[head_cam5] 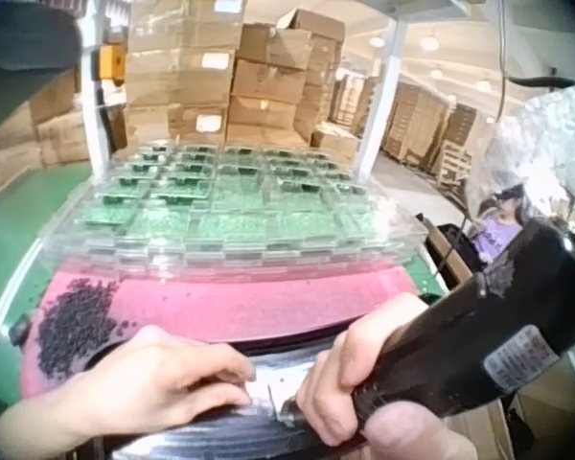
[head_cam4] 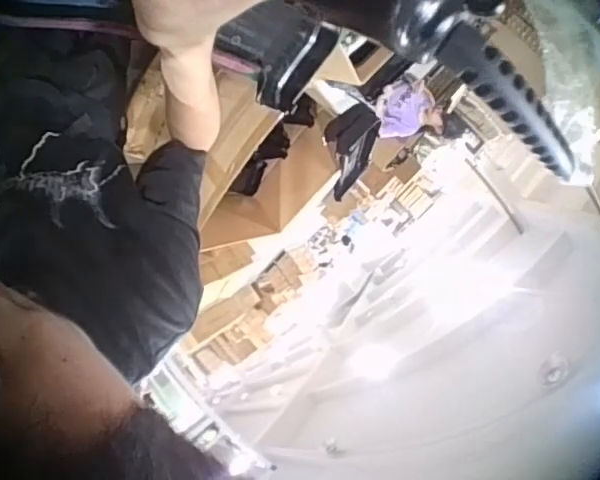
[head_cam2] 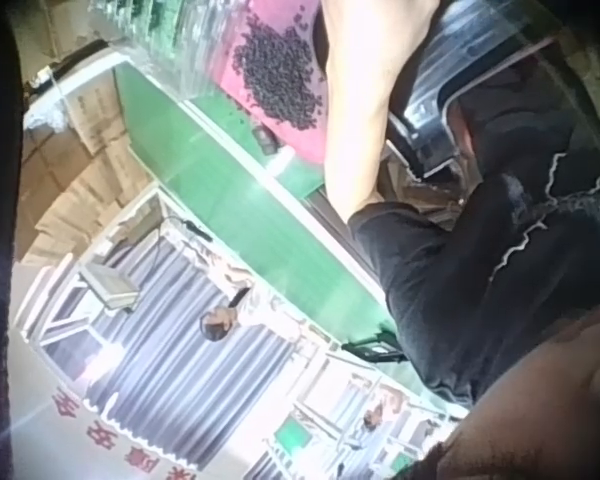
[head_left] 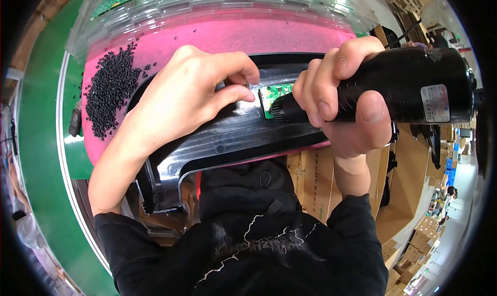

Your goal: Assemble circuit boards into plastic housings using an electric screwdriver.

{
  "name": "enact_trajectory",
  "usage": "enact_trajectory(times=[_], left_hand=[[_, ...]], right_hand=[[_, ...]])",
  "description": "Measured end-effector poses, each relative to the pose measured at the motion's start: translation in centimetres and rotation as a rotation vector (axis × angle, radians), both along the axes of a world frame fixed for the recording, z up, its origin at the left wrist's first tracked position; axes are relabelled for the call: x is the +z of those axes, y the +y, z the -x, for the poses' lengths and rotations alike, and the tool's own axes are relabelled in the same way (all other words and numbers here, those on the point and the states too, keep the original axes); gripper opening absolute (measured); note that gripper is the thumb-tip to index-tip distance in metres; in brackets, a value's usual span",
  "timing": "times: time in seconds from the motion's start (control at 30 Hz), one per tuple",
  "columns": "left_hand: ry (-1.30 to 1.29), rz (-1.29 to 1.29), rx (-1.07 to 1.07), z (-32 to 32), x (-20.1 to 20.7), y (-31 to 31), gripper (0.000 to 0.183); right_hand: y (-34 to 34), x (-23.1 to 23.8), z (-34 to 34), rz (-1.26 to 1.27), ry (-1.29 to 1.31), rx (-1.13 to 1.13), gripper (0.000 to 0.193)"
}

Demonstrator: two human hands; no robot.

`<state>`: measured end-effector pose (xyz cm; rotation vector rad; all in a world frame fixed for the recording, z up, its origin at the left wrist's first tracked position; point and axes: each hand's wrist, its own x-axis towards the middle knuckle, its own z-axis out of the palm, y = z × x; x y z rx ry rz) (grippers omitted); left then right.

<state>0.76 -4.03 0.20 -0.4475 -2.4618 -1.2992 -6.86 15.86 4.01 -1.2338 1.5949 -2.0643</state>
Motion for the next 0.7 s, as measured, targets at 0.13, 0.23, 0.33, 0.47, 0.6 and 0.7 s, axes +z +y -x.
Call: enact_trajectory(times=[0.13, 0.23, 0.33, 0.47, 0.6, 0.7], left_hand=[[-0.076, 0.069, 0.016, -0.1, 0.1, -0.3, 0.011], [-0.128, 0.146, 0.032, -0.2, 0.2, -0.3, 0.012], [-0.136, 0.14, 0.023, -0.2, 0.0, -0.1, 0.013], [-0.042, 0.186, -0.091, -0.3, -0.4, -0.4, 0.02], [0.045, 0.083, -0.207, 0.2, -0.4, 0.0, 0.023], [0.096, -0.012, -0.21, 0.1, -0.3, 0.1, 0.021]], right_hand=[[-0.8, -0.5, 0.4, -0.024, 0.019, 0.076, 0.045], [-1.5, -0.8, -0.4, -0.008, -0.002, 0.013, 0.052], [-0.6, -0.1, 0.1, -0.086, 0.092, -0.002, 0.051], [-0.2, 0.8, -1.0, 0.034, 0.013, -0.003, 0.049], [0.8, 2.6, 0.7, 0.3, 0.076, 0.34, 0.048], [2.4, 4.3, 0.9, 0.197, 0.019, 0.35, 0.047]])
